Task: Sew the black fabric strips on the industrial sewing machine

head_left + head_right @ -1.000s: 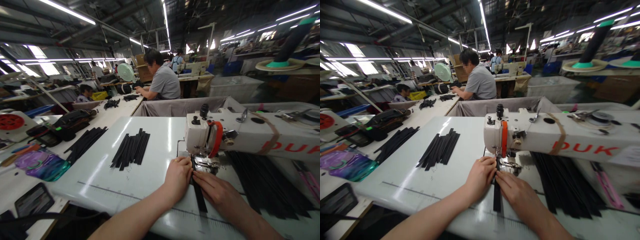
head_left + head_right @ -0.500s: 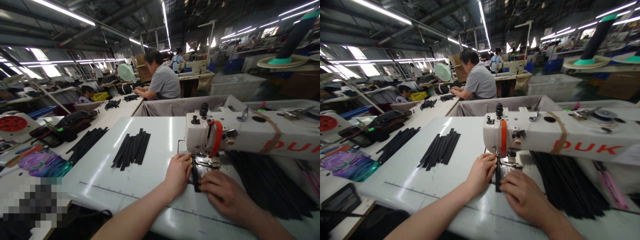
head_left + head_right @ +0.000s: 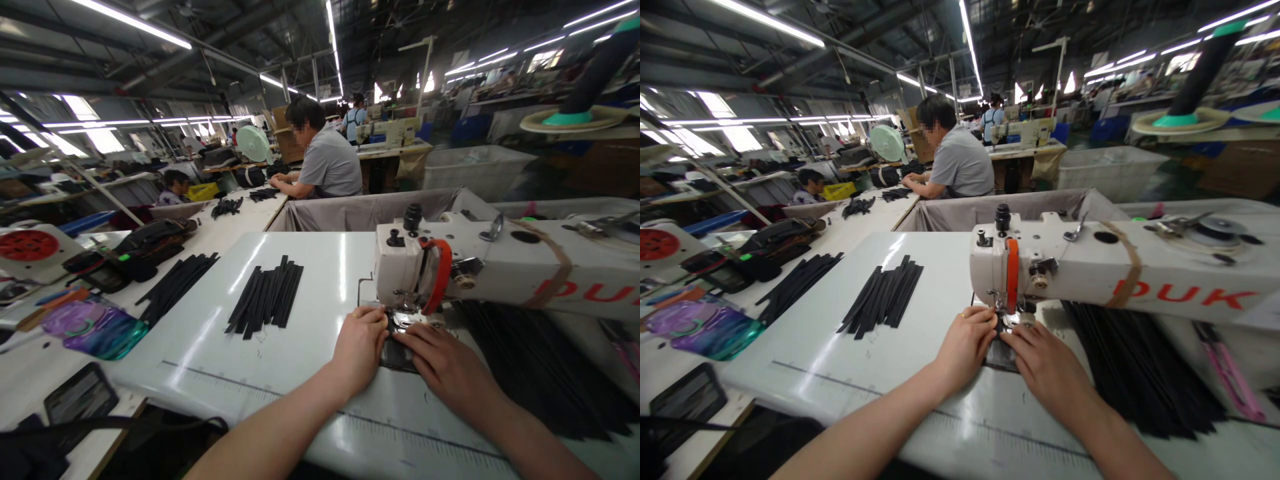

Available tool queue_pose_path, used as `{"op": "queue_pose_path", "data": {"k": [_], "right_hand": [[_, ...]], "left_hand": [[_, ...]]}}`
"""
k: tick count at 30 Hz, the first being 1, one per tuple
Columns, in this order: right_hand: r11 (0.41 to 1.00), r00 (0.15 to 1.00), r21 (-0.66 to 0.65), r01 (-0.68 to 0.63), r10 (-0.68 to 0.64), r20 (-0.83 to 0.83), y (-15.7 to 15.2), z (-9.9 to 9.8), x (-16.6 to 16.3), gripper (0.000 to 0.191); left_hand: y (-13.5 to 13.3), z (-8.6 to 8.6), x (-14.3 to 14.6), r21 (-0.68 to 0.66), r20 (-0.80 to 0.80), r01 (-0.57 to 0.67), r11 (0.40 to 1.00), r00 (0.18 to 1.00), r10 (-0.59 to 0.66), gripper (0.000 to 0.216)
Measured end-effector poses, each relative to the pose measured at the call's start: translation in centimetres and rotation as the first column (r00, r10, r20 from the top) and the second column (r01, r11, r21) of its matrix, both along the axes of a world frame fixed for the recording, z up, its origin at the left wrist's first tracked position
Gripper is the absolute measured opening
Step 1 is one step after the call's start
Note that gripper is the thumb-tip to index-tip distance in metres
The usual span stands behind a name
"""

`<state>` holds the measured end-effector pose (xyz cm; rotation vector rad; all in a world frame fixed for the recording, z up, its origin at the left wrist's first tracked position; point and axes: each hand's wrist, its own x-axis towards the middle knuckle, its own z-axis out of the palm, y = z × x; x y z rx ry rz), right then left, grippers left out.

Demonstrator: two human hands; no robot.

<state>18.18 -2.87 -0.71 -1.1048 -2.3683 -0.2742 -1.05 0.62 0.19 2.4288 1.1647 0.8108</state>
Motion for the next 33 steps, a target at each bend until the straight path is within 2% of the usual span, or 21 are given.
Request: {"op": "queue_pose_path", "data": {"k": [7, 13, 22, 26, 30, 33], "right_hand": [[0.997, 0.997, 0.068, 0.032, -0.036, 0.063, 0.07, -0.22, -0.14, 0.036], [0.999, 0.997, 0.039, 0.031, -0.034, 0.064, 0.05, -0.43, -0.06, 0.036], [0.998, 0.997, 0.056, 0.032, -0.036, 0.068, 0.15, -0.06, -0.29, 0.036], [0.998, 0.997, 0.061, 0.025, -0.029, 0.065, 0.05, 0.13, -0.31, 0.037], [0.999, 0.999, 0.039, 0.006, -0.008, 0.051, -0.1, 0.19, -0.32, 0.036], [0.999, 0.999, 0.029, 0.013, -0.014, 0.037, -0.24, 0.03, -0.29, 0.036]], "left_hand": [[-0.16, -0.11, 0.08, 0.005, -0.005, -0.015, 1.0, 1.0, 0.015, 0.019], [-0.22, -0.25, 0.11, 0.003, -0.021, -0.023, 1.0, 1.0, 0.024, 0.018], [0.23, 0.05, 0.43, 0.023, -0.08, 0.008, 1.0, 0.997, -0.006, 0.026], [0.12, 0.25, 0.47, 0.005, -0.136, -0.003, 1.0, 0.991, 0.004, 0.023], [-0.19, 0.58, 0.06, 0.022, -0.166, 0.041, 0.999, 0.985, -0.037, 0.022], [0.75, 0.63, -0.32, 0.022, -0.136, 0.049, 0.999, 0.99, -0.046, 0.021]]}}
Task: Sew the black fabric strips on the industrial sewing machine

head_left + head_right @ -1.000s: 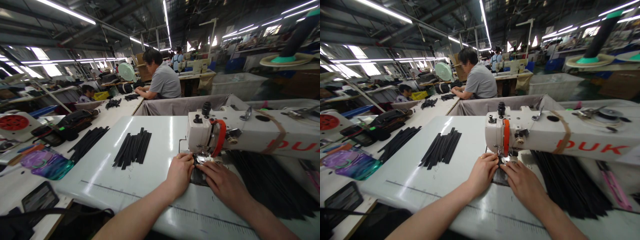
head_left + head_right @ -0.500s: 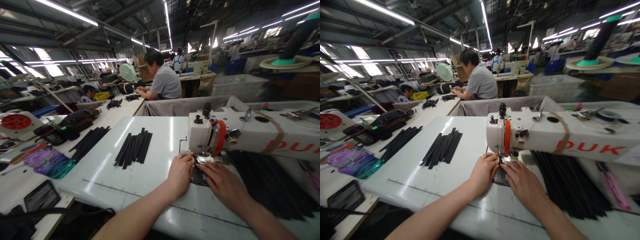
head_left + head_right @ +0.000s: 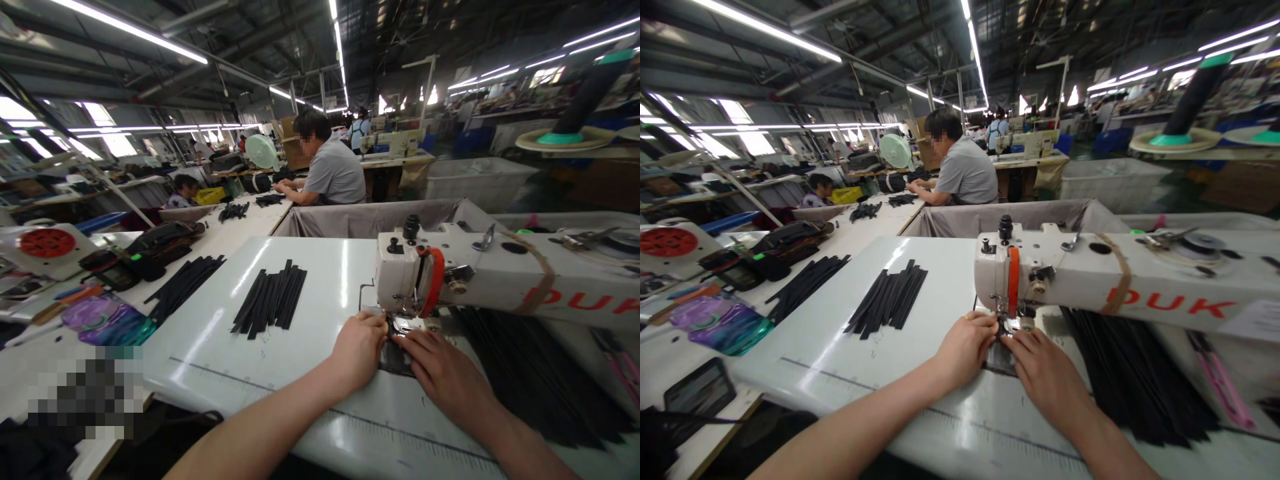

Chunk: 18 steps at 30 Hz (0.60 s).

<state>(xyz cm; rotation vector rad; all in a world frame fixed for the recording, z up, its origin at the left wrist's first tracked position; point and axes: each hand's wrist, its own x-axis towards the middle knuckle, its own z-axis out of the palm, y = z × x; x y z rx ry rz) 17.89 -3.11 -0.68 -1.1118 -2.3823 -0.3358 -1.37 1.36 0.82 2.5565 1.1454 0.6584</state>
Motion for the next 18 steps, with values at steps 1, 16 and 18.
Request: {"op": "queue_pose_path", "data": {"k": [1, 16, 18], "right_hand": [[1.0, 1.0, 0.005, 0.003, -0.003, -0.004, -0.1, -0.1, 0.0, 0.036], [0.998, 0.994, -0.042, -0.039, 0.034, -0.107, -0.3, -0.1, 0.2, 0.033], [0.993, 0.988, -0.07, -0.092, 0.083, -0.132, -0.3, 0.0, 0.1, 0.033]], "left_hand": [[0.7, -0.1, -0.1, 0.008, 0.024, -0.034, 0.999, 0.999, 0.033, 0.021], [4.1, 0.8, -2.5, 0.086, -0.174, -0.26, 0.962, 0.947, 0.271, 0.026], [1.6, 0.3, -1.9, 0.019, -0.082, -0.142, 0.99, 0.986, 0.143, 0.025]]}}
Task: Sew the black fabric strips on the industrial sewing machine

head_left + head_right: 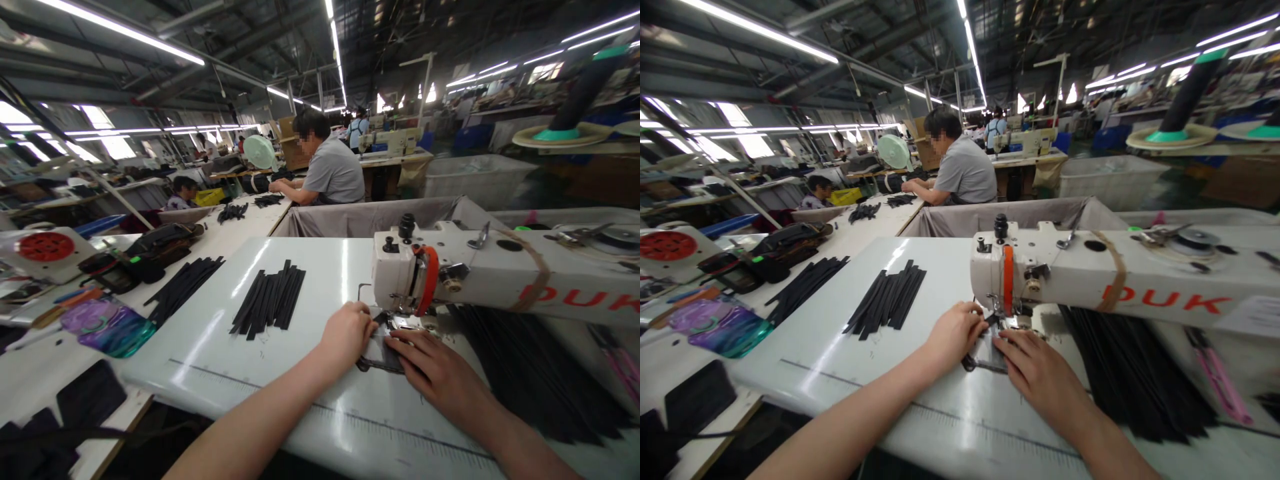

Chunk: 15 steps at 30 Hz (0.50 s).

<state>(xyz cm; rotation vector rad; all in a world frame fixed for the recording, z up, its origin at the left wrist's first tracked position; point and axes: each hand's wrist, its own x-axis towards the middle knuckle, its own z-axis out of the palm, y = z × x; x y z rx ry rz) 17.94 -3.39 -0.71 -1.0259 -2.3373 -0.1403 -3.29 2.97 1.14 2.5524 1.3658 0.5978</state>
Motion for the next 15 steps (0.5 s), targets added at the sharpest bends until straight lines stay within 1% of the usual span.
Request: {"op": "queue_pose_path", "data": {"k": [2, 4, 7, 11, 15], "right_hand": [[0.999, 0.999, -0.029, -0.041, 0.04, -0.027, 0.0, 0.0, -0.1, 0.031], [0.998, 0.997, -0.04, -0.054, 0.052, -0.05, 0.0, 0.1, -0.1, 0.028], [0.997, 0.995, -0.045, -0.061, 0.058, -0.078, -0.1, 0.2, -0.1, 0.026], [0.997, 0.994, -0.06, -0.057, 0.051, -0.097, -0.2, 0.2, -0.1, 0.024], [0.998, 0.995, -0.043, -0.045, 0.041, -0.093, -0.3, 0.3, -0.3, 0.025]], "left_hand": [[-2.0, -0.5, 0.6, -0.045, 0.114, 0.106, 0.993, 0.988, -0.101, 0.023], [-3.0, -0.7, 0.8, -0.052, 0.173, 0.153, 0.987, 0.975, -0.142, 0.02], [-3.2, -0.7, 0.5, -0.031, 0.198, 0.165, 0.986, 0.968, -0.155, 0.013], [-3.1, -0.9, 0.3, -0.001, 0.22, 0.193, 0.981, 0.957, -0.188, 0.014], [-3.5, -1.3, 1.1, 0.024, 0.172, 0.175, 0.984, 0.969, -0.176, 0.015]]}}
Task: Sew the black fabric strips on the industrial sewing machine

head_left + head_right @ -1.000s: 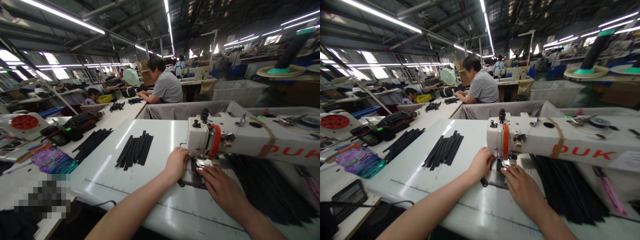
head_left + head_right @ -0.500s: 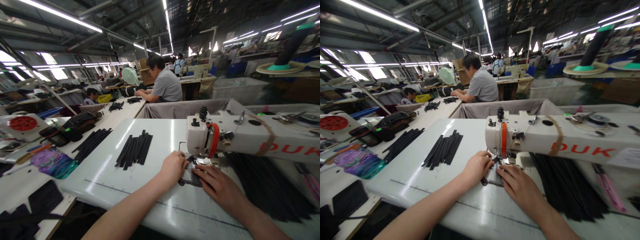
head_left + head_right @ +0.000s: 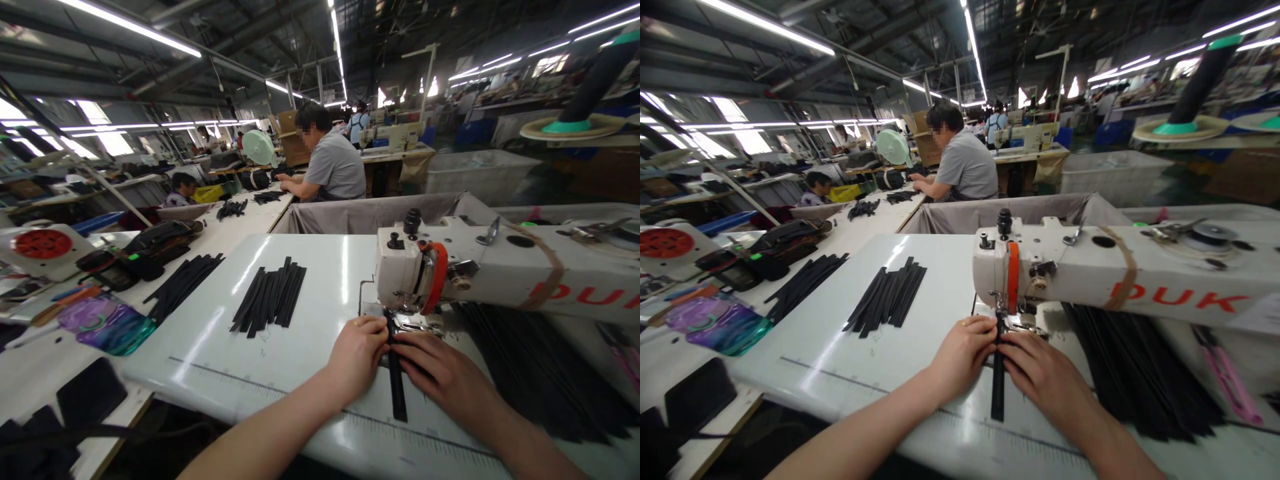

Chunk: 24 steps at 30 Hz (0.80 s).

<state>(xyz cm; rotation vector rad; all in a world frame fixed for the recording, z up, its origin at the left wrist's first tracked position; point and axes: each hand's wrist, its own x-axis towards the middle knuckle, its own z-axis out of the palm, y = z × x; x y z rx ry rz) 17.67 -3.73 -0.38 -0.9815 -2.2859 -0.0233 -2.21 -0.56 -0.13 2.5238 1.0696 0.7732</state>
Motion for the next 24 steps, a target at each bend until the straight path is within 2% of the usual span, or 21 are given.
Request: {"op": "queue_pose_path", "data": {"k": [4, 8, 14, 18, 24], "right_hand": [[1.0, 1.0, -0.002, 0.014, -0.014, 0.011, -0.2, 0.2, 0.0, 0.025], [0.999, 0.999, -0.001, 0.034, -0.034, 0.04, -0.2, 0.1, 0.0, 0.026], [0.999, 0.998, -0.005, 0.045, -0.044, 0.053, -0.2, -0.3, 0.1, 0.026], [0.998, 0.996, -0.004, 0.069, -0.068, 0.053, -0.1, -0.1, 0.0, 0.028], [0.998, 0.999, -0.055, -0.043, 0.042, -0.026, -1.1, 1.1, 0.0, 0.019]], "left_hand": [[0.0, -0.1, 0.8, 0.017, -0.08, -0.037, 0.999, 0.996, 0.038, 0.018], [0.4, 0.1, 1.1, 0.004, -0.13, -0.022, 1.0, 0.991, 0.022, 0.015], [0.4, 0.1, 0.7, 0.017, -0.028, -0.014, 1.0, 1.0, 0.015, 0.018], [0.7, 0.0, 0.8, 0.005, -0.017, -0.032, 0.999, 0.999, 0.033, 0.02], [1.0, -0.1, 0.9, -0.015, -0.02, -0.058, 0.998, 0.998, 0.057, 0.022]]}}
